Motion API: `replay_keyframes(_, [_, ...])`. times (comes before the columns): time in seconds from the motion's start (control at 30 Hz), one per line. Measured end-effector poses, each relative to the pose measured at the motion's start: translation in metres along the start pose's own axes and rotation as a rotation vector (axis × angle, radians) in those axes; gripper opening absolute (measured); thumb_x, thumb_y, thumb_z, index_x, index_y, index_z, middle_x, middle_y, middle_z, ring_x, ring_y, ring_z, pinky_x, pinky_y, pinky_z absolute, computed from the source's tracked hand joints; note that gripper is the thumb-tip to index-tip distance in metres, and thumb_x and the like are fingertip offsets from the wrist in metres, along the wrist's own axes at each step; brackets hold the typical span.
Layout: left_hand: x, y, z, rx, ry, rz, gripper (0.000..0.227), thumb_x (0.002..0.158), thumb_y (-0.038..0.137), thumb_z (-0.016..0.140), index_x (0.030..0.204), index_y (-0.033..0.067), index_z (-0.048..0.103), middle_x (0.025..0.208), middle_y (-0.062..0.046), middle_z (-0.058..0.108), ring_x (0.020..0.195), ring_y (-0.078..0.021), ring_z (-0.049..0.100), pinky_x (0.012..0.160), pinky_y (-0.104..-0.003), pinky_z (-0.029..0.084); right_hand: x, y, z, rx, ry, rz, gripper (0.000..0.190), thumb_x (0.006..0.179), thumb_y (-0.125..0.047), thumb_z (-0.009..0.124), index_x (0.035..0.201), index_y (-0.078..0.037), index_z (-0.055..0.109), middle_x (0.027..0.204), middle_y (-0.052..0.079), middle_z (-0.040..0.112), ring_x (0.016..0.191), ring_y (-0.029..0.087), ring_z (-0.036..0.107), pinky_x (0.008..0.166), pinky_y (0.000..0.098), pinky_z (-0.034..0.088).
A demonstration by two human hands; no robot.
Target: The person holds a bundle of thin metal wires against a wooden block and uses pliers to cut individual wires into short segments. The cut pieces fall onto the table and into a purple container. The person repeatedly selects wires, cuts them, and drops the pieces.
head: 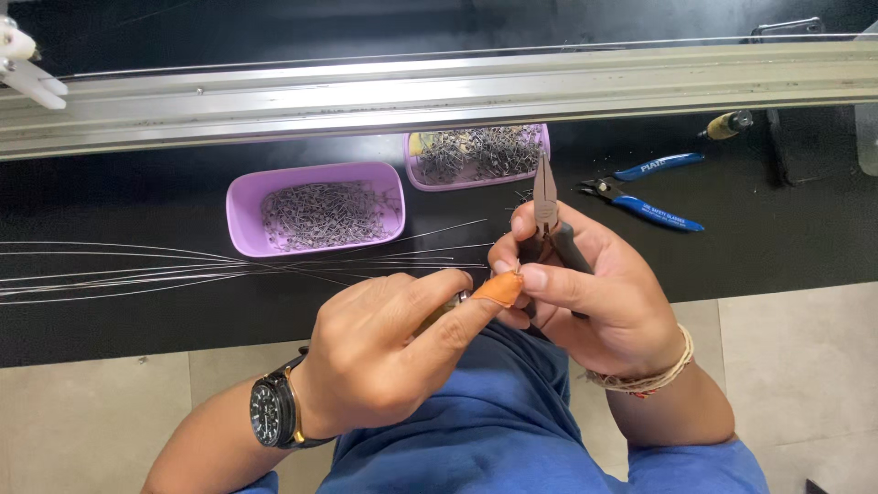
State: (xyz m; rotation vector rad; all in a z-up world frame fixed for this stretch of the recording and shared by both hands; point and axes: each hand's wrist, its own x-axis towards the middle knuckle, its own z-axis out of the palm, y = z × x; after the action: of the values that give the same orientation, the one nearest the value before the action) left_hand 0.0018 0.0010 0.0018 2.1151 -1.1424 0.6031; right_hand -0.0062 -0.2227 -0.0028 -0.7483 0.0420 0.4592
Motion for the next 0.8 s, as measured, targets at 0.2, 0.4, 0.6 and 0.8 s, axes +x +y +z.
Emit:
replay_keyframes(0.2, [0.003, -0.004, -0.007, 0.059, -0.038, 0.054, 0.029, 0.11, 0.01, 0.052, 0.135, 0.0101, 0.068, 0.107, -0.009, 0.067, 0.063, -0.0182, 0.054, 0.055, -0.034, 0.044, 0.0, 0.003, 0.002, -0.004, 0.011, -0.018, 0.029, 0.094, -0.004, 0.069, 0.117, -0.006, 0.052, 0.097, 0.016, 0.059, 0.079, 0.021, 0.054, 0.067, 0.0342, 0.045])
replay_keyframes(0.4, [0.006, -0.002, -0.01, 0.057, -0.01, 0.055, 0.027, 0.109, 0.007, 0.055, 0.133, 0.0089, 0.069, 0.105, -0.008, 0.069, 0.063, -0.0176, 0.052, 0.055, -0.032, 0.045, 0.001, 0.005, 0.005, -0.045, 0.007, -0.047, 0.028, 0.095, -0.003, 0.067, 0.117, -0.005, 0.051, 0.097, 0.016, 0.061, 0.08, 0.022, 0.055, 0.067, 0.0348, 0.046])
replay_keyframes(0.6, [0.003, -0.001, -0.012, 0.067, -0.052, 0.038, 0.03, 0.111, 0.008, 0.05, 0.136, 0.0087, 0.066, 0.112, -0.011, 0.071, 0.066, -0.0191, 0.056, 0.056, -0.035, 0.046, -0.001, 0.01, 0.011, -0.202, 0.068, -0.204, 0.026, 0.093, 0.0, 0.068, 0.115, -0.004, 0.055, 0.097, 0.016, 0.061, 0.083, 0.022, 0.057, 0.073, 0.0341, 0.05])
replay_keyframes(0.8, [0.02, 0.01, -0.017, -0.517, 0.048, -0.457, 0.02, 0.092, 0.006, 0.076, 0.112, 0.0044, 0.073, 0.105, -0.01, 0.079, 0.086, -0.0184, 0.078, 0.083, -0.027, 0.064, 0.0, 0.014, 0.01, -0.429, 0.146, -0.324, 0.03, 0.094, -0.015, 0.062, 0.119, -0.001, 0.056, 0.102, 0.019, 0.064, 0.081, 0.023, 0.057, 0.074, 0.0326, 0.051])
